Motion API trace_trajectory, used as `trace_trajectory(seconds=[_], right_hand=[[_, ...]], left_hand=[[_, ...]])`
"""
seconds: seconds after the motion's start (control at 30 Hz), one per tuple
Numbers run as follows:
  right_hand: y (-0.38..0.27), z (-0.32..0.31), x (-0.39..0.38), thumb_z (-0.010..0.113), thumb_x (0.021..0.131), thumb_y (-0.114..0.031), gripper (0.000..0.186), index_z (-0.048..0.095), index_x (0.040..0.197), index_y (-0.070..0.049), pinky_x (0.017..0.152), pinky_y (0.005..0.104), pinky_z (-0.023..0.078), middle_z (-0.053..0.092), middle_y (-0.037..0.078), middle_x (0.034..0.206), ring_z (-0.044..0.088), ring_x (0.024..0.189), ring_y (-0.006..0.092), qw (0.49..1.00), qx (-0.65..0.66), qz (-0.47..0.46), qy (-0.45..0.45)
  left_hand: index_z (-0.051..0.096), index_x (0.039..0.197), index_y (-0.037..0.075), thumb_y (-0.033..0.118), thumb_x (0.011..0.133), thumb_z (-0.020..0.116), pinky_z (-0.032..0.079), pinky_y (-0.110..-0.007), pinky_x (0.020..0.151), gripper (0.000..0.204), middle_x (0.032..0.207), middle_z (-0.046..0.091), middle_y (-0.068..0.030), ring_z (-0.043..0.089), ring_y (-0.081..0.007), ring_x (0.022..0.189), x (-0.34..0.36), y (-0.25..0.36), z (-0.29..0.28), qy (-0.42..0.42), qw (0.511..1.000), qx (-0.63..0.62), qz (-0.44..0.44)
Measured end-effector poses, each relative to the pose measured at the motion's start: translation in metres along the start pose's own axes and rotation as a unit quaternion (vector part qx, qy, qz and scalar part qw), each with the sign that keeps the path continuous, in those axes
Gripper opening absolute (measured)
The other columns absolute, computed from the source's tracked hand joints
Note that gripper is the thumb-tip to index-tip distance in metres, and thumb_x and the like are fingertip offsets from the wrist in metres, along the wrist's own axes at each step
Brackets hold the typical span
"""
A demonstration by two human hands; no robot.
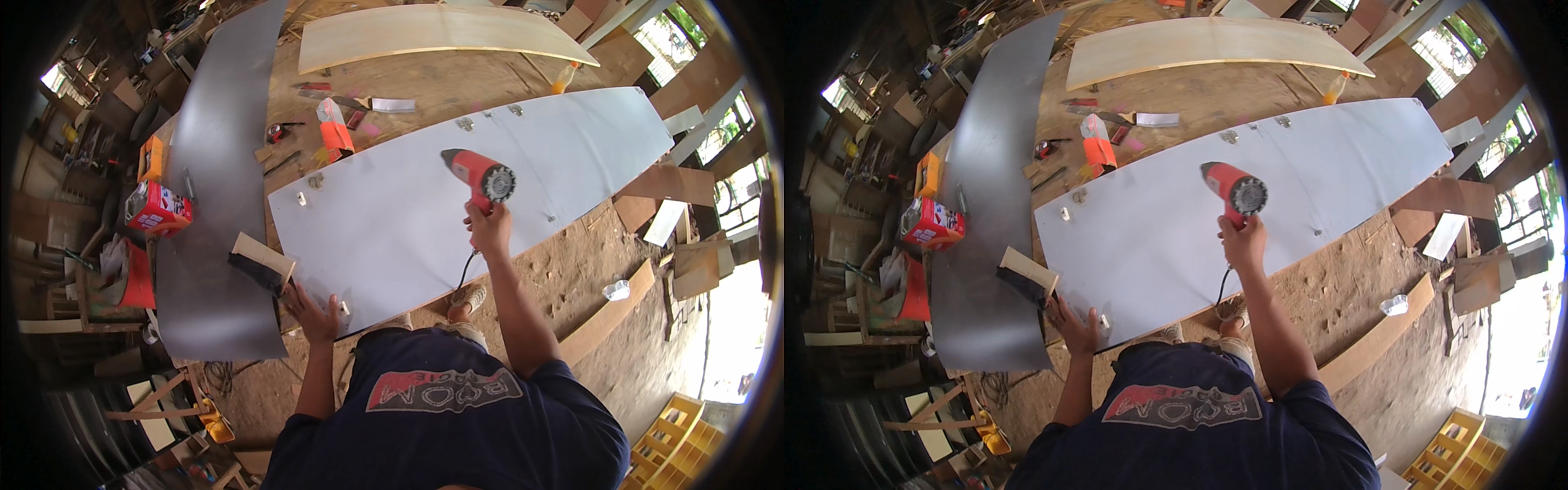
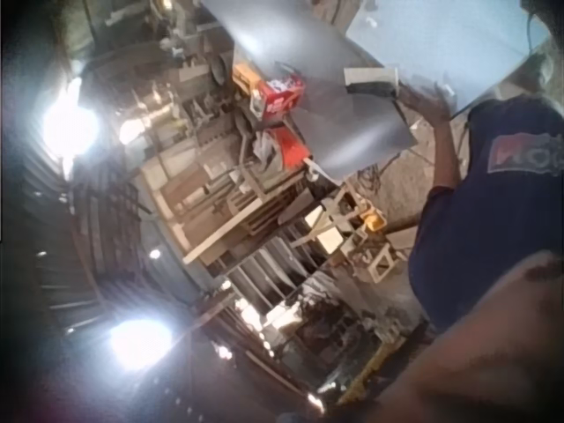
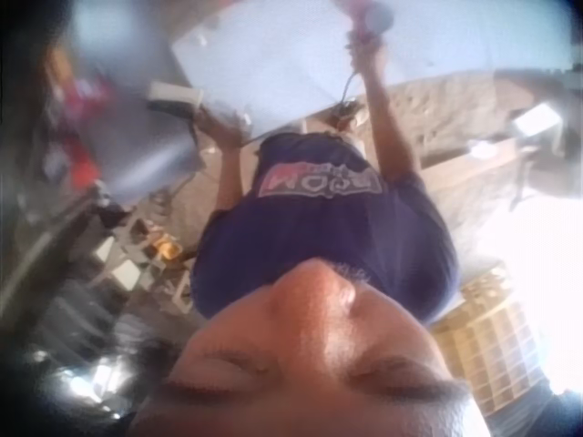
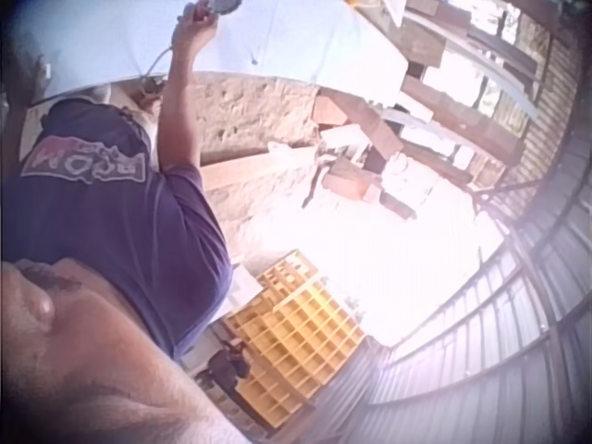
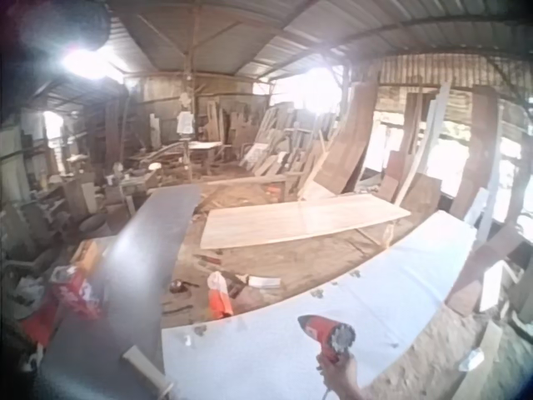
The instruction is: The person applies a laminate finish to a white board by pressing a smoothing tool over a black strip and then heating the edge with a heat gun to bond it.
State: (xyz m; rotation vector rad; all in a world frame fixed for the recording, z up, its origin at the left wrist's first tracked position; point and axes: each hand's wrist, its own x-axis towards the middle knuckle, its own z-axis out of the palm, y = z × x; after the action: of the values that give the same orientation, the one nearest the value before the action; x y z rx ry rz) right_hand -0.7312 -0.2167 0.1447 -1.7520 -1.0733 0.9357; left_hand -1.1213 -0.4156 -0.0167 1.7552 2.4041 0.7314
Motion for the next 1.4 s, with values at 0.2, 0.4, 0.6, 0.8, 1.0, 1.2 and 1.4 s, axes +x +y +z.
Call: trace_trajectory(seconds=[0.2, 0.4, 0.6, 0.8, 1.0, 1.2, 1.4], right_hand=[[0.001, 0.037, -0.027, 0.082, 0.092, -0.02, 0.031, 0.072, 0.106, 0.006, 0.068, 0.0367, 0.06, 0.078, 0.013, 0.08, 0.076, 0.071, 0.0205, 0.989, 0.002, -0.077, -0.126], [-0.002, 0.049, -0.026, 0.083, 0.091, -0.02, 0.032, 0.072, 0.105, 0.006, 0.07, 0.0375, 0.061, 0.079, 0.015, 0.082, 0.078, 0.073, 0.0214, 0.982, -0.003, -0.092, -0.165], [-0.005, 0.028, 0.005, 0.081, 0.094, -0.02, 0.027, 0.068, 0.098, 0.004, 0.047, 0.0326, 0.051, 0.075, 0.011, 0.075, 0.068, 0.057, 0.0132, 0.998, 0.042, -0.022, -0.042], [-0.003, 0.013, 0.014, 0.077, 0.095, -0.02, 0.027, 0.071, 0.101, 0.005, 0.053, 0.0331, 0.055, 0.076, 0.013, 0.075, 0.071, 0.059, 0.016, 0.998, 0.023, -0.047, 0.018], [-0.007, 0.036, -0.012, 0.081, 0.093, -0.02, 0.028, 0.072, 0.099, 0.006, 0.054, 0.0331, 0.055, 0.076, 0.011, 0.075, 0.071, 0.061, 0.0142, 0.995, 0.026, -0.023, -0.095], [-0.018, 0.063, -0.042, 0.081, 0.093, -0.02, 0.027, 0.075, 0.103, 0.004, 0.066, 0.0346, 0.06, 0.078, 0.011, 0.078, 0.074, 0.069, 0.0168, 0.975, 0.004, -0.061, -0.212], [-0.008, 0.064, -0.032, 0.082, 0.093, -0.021, 0.029, 0.073, 0.101, 0.006, 0.065, 0.0352, 0.059, 0.078, 0.012, 0.078, 0.076, 0.068, 0.018, 0.982, -0.007, -0.069, -0.176]], left_hand=[[0.023, 0.169, -0.008, 0.056, 0.101, 0.068, 0.005, -0.071, 0.132, 0.103, 0.175, 0.022, -0.0371, 0.016, -0.0534, 0.166, 0.0, -0.001, 0.001, 0.006, 1.0, 0.0, 0.003], [0.024, 0.169, -0.007, 0.055, 0.099, 0.07, 0.005, -0.071, 0.132, 0.105, 0.176, 0.021, -0.0366, 0.015, -0.0527, 0.166, 0.0, -0.001, 0.001, 0.003, 1.0, -0.01, -0.017], [0.023, 0.17, -0.006, 0.056, 0.096, 0.073, 0.005, -0.07, 0.133, 0.108, 0.176, 0.022, -0.0358, 0.014, -0.0515, 0.167, -0.003, -0.007, 0.002, 0.006, 1.0, -0.017, -0.022], [0.025, 0.168, -0.007, 0.057, 0.099, 0.07, 0.003, -0.069, 0.133, 0.105, 0.176, 0.021, -0.0346, 0.013, -0.0515, 0.167, -0.001, -0.002, 0.001, 0.004, 1.0, -0.019, -0.018], [0.023, 0.168, -0.009, 0.056, 0.097, 0.072, 0.004, -0.07, 0.133, 0.107, 0.176, 0.021, -0.0351, 0.013, -0.0504, 0.167, 0.0, -0.003, 0.001, -0.001, 1.0, -0.006, -0.013], [0.024, 0.168, -0.008, 0.057, 0.097, 0.072, 0.004, -0.069, 0.133, 0.107, 0.175, 0.022, -0.0353, 0.015, -0.0502, 0.166, -0.002, -0.006, 0.003, 0.001, 1.0, -0.01, -0.02], [0.024, 0.168, -0.007, 0.055, 0.097, 0.072, 0.004, -0.07, 0.133, 0.107, 0.175, 0.022, -0.0357, 0.014, -0.0511, 0.167, -0.001, -0.005, 0.003, 0.004, 1.0, -0.017, -0.019]])
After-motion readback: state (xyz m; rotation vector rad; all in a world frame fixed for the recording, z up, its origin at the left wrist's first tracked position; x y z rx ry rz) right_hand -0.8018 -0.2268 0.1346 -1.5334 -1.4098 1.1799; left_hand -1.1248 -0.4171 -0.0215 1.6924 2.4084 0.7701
